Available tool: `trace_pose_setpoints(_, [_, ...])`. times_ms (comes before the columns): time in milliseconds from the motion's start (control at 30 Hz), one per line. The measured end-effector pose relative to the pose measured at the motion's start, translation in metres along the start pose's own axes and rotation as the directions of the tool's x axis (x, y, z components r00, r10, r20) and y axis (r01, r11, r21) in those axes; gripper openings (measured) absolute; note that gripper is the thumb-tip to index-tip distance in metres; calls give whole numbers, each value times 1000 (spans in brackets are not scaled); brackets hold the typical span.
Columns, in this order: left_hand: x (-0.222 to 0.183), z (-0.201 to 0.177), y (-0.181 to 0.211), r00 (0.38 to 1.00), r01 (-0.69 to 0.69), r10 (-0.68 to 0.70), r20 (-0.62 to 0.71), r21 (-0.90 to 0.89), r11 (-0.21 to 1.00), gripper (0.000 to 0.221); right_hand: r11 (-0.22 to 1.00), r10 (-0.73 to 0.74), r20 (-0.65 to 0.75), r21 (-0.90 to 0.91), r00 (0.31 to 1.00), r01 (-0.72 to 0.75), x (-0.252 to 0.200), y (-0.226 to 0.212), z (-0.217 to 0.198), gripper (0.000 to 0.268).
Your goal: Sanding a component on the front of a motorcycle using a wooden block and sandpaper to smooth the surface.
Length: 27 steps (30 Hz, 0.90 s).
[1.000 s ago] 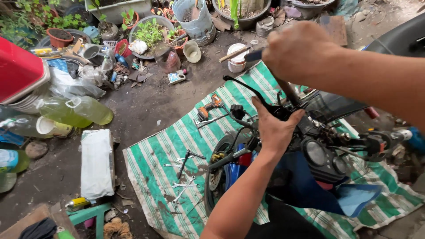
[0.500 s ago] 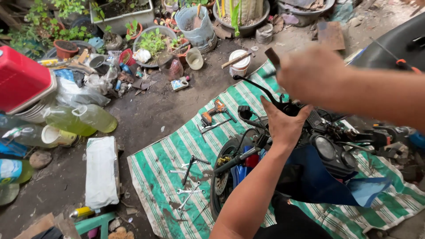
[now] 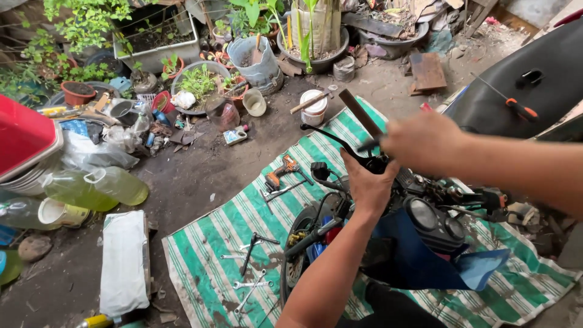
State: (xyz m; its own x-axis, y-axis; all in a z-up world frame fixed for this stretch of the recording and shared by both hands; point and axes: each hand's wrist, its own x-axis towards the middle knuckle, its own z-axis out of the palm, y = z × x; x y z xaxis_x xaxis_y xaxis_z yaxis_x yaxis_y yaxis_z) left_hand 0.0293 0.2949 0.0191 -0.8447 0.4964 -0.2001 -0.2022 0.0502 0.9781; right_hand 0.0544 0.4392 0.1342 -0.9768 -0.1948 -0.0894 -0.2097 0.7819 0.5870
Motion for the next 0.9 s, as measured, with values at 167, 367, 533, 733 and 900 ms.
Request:
trace_pose_setpoints(167, [-1,-3,-1,995,-94,93,-29,-11,996,150,959,249,-361,-37,899,-280,43,68,-36,29])
trace_pose_setpoints(367, [-11,3,21,992,-67,70,-109,31,997,139,726,528,-146,588,837,-355,-39,79,71,52])
trace_pose_setpoints(533, [3,32,25,962,85,-54,-267,105,991,141,545,387,66,788,920,-286,-86,50,157,58])
trace_pose_setpoints(733, [-4,83,49,885,-31,60,-462,71,997,161,550,222,-22,828,975,-107,-50,62,201,47])
trace_pose_setpoints(900, [10,91,35,849,28,66,-525,169,985,165,560,342,-418,810,841,175,84,103,223,46])
